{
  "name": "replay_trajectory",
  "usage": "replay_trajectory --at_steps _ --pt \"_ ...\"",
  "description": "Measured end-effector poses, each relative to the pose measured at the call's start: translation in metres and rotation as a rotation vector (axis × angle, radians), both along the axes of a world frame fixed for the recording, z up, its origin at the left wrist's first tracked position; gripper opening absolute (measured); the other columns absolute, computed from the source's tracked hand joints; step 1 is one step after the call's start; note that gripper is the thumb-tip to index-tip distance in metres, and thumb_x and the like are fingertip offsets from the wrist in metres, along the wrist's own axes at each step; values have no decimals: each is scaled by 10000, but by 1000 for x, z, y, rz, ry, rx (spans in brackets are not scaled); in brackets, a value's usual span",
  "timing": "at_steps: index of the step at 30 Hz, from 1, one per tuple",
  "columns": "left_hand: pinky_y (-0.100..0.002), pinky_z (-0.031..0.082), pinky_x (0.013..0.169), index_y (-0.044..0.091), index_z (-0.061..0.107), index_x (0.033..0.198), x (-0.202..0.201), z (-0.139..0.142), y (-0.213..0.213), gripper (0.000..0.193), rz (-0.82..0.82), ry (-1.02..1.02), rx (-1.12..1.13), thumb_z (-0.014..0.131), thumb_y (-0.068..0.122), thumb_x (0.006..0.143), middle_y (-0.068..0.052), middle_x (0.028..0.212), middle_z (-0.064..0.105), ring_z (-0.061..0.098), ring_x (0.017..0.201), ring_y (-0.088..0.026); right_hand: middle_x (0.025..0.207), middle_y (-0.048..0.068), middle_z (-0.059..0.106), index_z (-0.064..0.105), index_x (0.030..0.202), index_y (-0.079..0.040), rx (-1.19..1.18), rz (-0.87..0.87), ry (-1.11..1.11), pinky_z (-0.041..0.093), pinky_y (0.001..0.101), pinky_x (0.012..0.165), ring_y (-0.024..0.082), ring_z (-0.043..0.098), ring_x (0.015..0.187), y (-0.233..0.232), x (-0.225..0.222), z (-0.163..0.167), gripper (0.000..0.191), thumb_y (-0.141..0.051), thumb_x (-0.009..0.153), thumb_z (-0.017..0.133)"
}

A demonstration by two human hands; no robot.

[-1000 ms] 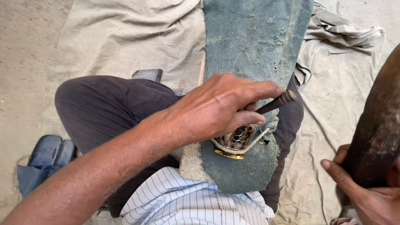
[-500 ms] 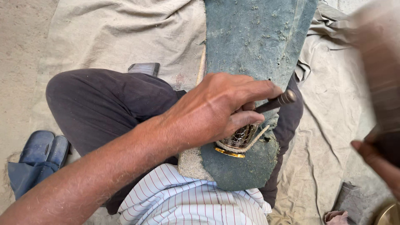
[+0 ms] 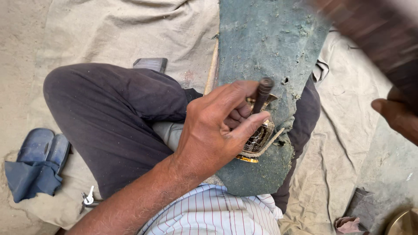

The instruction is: The person sits cross-legged with a sandbag on their lap holding a small brass pot. They hold a punch against the pot's surface and repeatedly strike it with a wooden mallet to engrave patterns, repositioning the pot and punch between strikes.

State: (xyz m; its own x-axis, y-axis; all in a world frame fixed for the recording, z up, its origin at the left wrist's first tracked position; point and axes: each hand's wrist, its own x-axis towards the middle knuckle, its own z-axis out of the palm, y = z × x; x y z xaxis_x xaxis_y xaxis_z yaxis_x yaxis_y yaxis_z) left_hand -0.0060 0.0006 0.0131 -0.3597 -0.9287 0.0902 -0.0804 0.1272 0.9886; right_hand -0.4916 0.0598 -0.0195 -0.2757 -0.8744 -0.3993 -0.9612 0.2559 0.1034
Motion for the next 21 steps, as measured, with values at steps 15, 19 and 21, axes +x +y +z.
replay_trajectory --at_steps 15,19,21 --pt "-193 664 625 38 630 1138 0 -4 -4 235 14 110 80 775 144 987 -39 873 694 722 774 -69 815 196 690 667 1078 50 -22 6 -82 561 364 611 254 671 661 4 15 24 320 -246 995 755" --pt "-185 667 616 10 598 1111 -3 -10 -1 238 93 75 70 765 110 973 -57 858 687 717 767 -68 825 196 692 668 1088 53 -58 92 -83 560 365 623 257 673 675 -36 23 36 326 -244 990 757" --pt "-186 664 620 5 595 1096 -6 -10 4 233 125 103 102 766 100 968 -55 867 696 731 776 -59 830 197 693 668 1094 55 -75 144 -102 560 366 629 258 675 682 -49 38 42 329 -243 987 758"
